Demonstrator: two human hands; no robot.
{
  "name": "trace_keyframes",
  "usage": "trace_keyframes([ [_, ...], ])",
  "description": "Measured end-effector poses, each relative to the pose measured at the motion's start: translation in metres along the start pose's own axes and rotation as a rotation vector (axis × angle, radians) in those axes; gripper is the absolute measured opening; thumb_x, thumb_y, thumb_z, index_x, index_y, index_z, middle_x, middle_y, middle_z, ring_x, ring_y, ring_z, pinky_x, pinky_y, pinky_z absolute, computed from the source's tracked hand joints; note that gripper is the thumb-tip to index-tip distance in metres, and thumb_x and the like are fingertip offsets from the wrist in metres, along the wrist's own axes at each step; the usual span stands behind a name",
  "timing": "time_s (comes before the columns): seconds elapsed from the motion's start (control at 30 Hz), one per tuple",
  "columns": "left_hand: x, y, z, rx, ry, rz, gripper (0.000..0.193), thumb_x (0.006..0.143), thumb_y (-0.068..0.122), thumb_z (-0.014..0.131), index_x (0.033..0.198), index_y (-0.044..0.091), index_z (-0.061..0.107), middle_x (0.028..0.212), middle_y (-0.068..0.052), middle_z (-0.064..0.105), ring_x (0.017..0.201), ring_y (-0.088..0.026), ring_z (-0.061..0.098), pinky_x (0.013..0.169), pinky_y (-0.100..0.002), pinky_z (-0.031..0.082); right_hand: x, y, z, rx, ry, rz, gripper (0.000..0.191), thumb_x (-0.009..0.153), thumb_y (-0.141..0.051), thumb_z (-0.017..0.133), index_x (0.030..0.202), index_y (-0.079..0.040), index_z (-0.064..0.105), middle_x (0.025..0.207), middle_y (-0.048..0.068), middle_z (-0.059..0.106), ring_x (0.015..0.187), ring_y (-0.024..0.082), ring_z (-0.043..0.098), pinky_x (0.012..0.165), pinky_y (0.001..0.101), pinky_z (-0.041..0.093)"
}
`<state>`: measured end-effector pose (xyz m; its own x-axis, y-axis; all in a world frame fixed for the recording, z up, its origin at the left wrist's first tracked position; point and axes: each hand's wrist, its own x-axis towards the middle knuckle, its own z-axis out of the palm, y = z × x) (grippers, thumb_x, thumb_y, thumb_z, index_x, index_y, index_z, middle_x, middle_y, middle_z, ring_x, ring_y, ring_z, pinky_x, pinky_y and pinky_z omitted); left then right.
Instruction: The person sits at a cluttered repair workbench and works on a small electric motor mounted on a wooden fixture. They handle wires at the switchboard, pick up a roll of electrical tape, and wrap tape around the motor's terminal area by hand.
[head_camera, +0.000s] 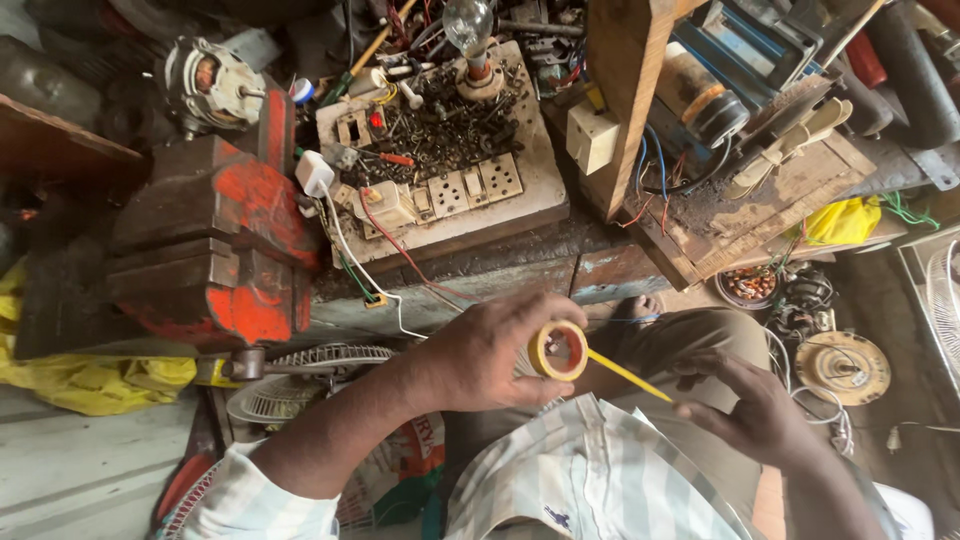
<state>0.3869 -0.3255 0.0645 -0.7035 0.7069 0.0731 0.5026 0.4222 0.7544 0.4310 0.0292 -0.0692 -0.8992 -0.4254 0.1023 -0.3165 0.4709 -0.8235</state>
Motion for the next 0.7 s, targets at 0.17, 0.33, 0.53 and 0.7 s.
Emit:
trace_keyframes([
  [0.17, 0.008, 0.008, 0.004, 0.15, -0.071, 0.138, 0.07, 0.085, 0.032, 0.084, 0.141, 0.007, 0.05, 0.126, -0.011, 0.066, 0.118, -0.031, 0.067, 0.103, -0.043, 0.054, 0.015, -0.011, -0.016, 0.091, -0.021, -0.136, 0.054, 0.075, -0.013, 0.08, 0.125, -0.004, 0.064, 0.119, 0.012, 0.075, 0.115, 0.027, 0.07, 0.096, 0.0379, 0.052],
  [0.33, 0.021, 0.016, 0.022, 0.25, -0.209, 0.121, 0.076, 0.079, 0.037, 0.084, 0.141, 0.008, 0.051, 0.13, -0.01, 0.065, 0.126, -0.03, 0.062, 0.104, -0.047, 0.046, 0.03, -0.041, 0.006, 0.193, 0.016, -0.221, 0.026, 0.083, -0.011, 0.076, 0.109, -0.006, 0.077, 0.12, 0.014, 0.073, 0.115, 0.03, 0.071, 0.099, 0.038, 0.055],
  [0.53, 0.024, 0.02, 0.029, 0.224, -0.141, 0.135, 0.078, 0.078, 0.045, 0.083, 0.14, 0.008, 0.053, 0.134, -0.011, 0.063, 0.128, -0.031, 0.061, 0.106, -0.047, 0.045, 0.045, -0.057, 0.015, 0.23, -0.032, -0.368, 0.024, 0.08, -0.01, 0.078, 0.103, -0.004, 0.076, 0.119, 0.019, 0.072, 0.117, 0.038, 0.068, 0.106, 0.0451, 0.048],
  [0.7, 0.024, 0.016, 0.033, 0.251, -0.109, 0.093, 0.076, 0.083, 0.05, 0.082, 0.139, 0.008, 0.054, 0.133, -0.011, 0.063, 0.126, -0.029, 0.062, 0.107, -0.046, 0.045, 0.048, -0.048, 0.019, 0.201, -0.014, -0.382, 0.018, 0.08, -0.009, 0.078, 0.098, -0.006, 0.076, 0.107, 0.008, 0.078, 0.107, 0.033, 0.071, 0.104, 0.045, 0.05],
])
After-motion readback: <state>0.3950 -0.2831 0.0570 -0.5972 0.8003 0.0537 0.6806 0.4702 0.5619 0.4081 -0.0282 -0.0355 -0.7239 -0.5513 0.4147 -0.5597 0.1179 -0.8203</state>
